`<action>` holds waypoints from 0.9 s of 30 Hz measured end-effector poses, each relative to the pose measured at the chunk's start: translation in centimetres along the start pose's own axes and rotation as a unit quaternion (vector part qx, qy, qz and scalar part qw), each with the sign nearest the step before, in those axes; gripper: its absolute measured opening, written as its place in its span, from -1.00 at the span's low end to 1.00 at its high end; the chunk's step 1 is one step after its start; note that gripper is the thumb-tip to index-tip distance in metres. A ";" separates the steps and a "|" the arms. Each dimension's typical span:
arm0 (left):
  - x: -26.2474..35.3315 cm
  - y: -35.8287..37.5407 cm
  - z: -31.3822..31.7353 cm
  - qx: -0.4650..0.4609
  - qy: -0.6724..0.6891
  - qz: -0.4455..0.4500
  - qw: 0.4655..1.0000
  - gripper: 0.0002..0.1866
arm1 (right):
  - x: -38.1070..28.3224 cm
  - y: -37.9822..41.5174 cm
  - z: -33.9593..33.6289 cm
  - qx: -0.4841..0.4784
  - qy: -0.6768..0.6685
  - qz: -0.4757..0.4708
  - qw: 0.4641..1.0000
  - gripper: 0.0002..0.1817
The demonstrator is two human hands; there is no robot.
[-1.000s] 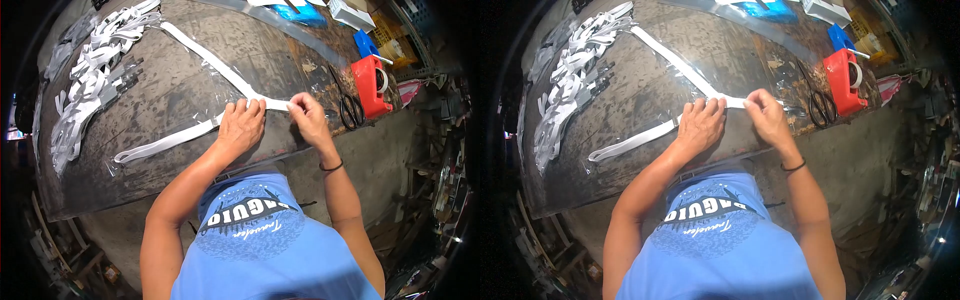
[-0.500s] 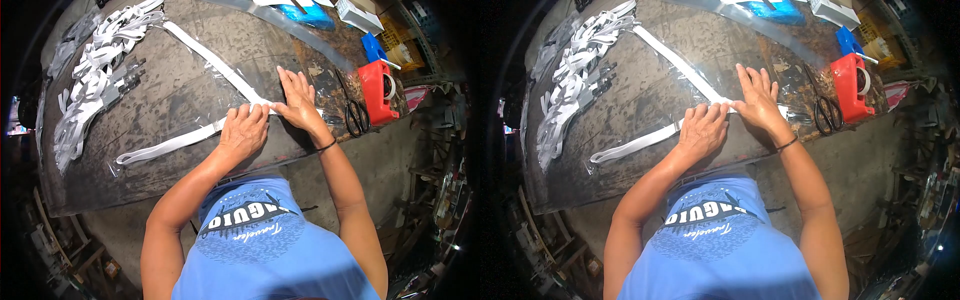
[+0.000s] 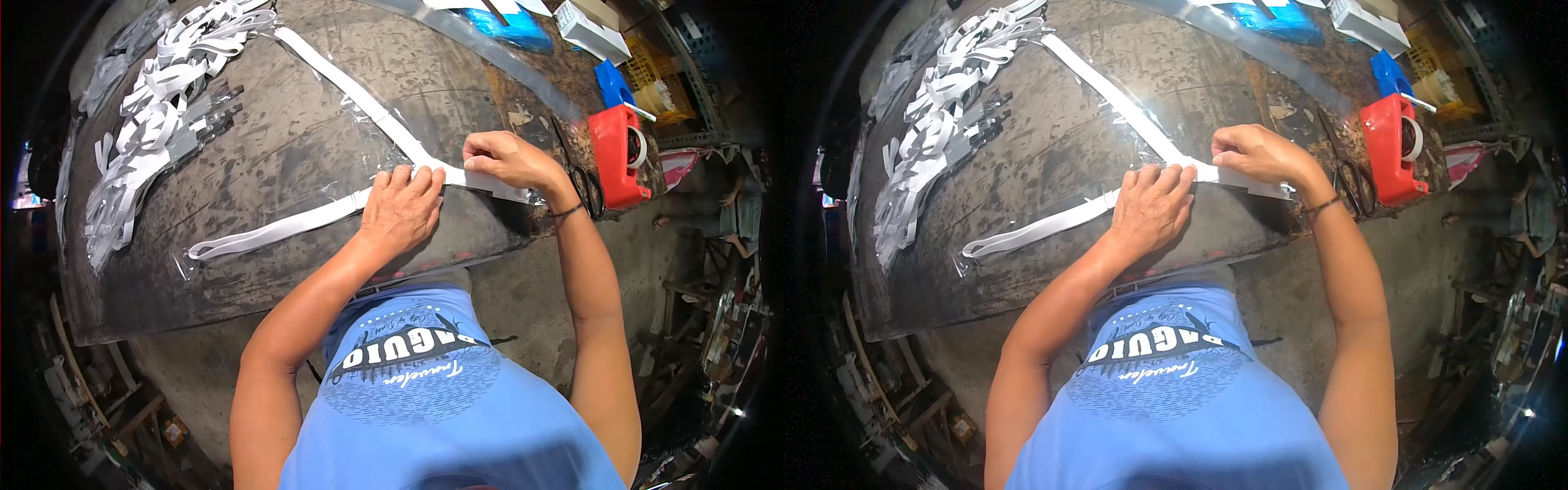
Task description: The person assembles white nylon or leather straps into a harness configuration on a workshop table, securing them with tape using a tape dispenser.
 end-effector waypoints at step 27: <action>0.0 -0.1 0.0 -0.016 0.010 -0.017 1.000 -0.46 | -2.7 -6.0 1.2 -0.310 0.182 0.087 0.929 -0.77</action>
Point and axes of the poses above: each hand's wrist, its own y-axis away from the middle knuckle, its own z-axis out of the palm, x = y × z, the point moved 2 cm from there along -y, towards the middle knuckle, and after that the axes turned 8 degrees about x, right-handed, at the moved point
